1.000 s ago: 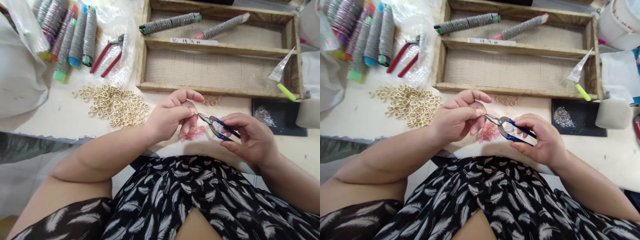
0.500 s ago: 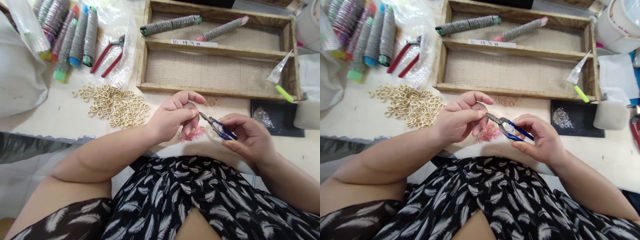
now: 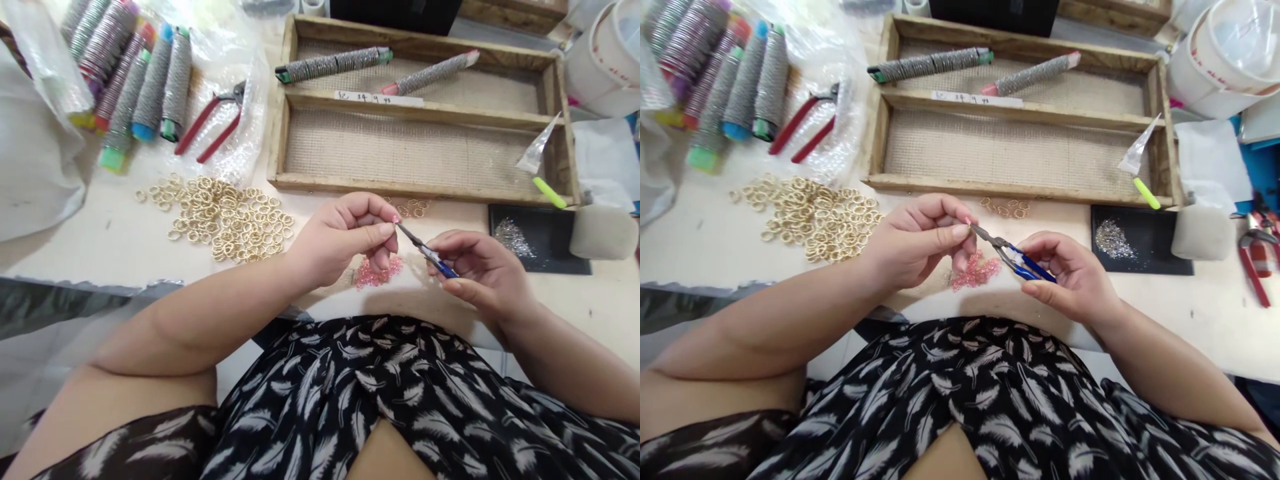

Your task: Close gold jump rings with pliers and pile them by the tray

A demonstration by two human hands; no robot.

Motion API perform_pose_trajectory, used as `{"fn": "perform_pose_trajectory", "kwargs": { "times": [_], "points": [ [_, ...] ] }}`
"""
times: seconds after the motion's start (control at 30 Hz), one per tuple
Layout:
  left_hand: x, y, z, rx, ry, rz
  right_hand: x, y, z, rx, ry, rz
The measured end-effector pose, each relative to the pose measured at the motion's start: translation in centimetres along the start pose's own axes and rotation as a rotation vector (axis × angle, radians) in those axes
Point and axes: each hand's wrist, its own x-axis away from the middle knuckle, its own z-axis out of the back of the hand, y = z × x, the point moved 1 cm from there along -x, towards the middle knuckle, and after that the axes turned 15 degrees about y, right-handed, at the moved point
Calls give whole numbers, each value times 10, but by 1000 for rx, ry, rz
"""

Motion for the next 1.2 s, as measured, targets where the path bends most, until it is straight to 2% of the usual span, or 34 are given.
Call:
{"fn": "perform_pose_trajectory", "kwargs": {
  "times": [0.23, 0.43, 0.67, 0.97, 1.2],
  "points": [
    [-2, 3, 0, 27, 16, 71, 0, 3, 0, 4, 1, 35],
    [0, 6, -2, 95, -47, 153, 1, 5, 1, 18, 2, 62],
    [0, 7, -3, 73, -71, 176, 2, 7, 1, 10, -3, 62],
    [3, 7, -4, 45, -39, 135, 2, 5, 2, 44, -1, 48],
    [1, 10, -2, 93, -53, 213, 0, 5, 0, 75, 1, 113]
  ]
}}
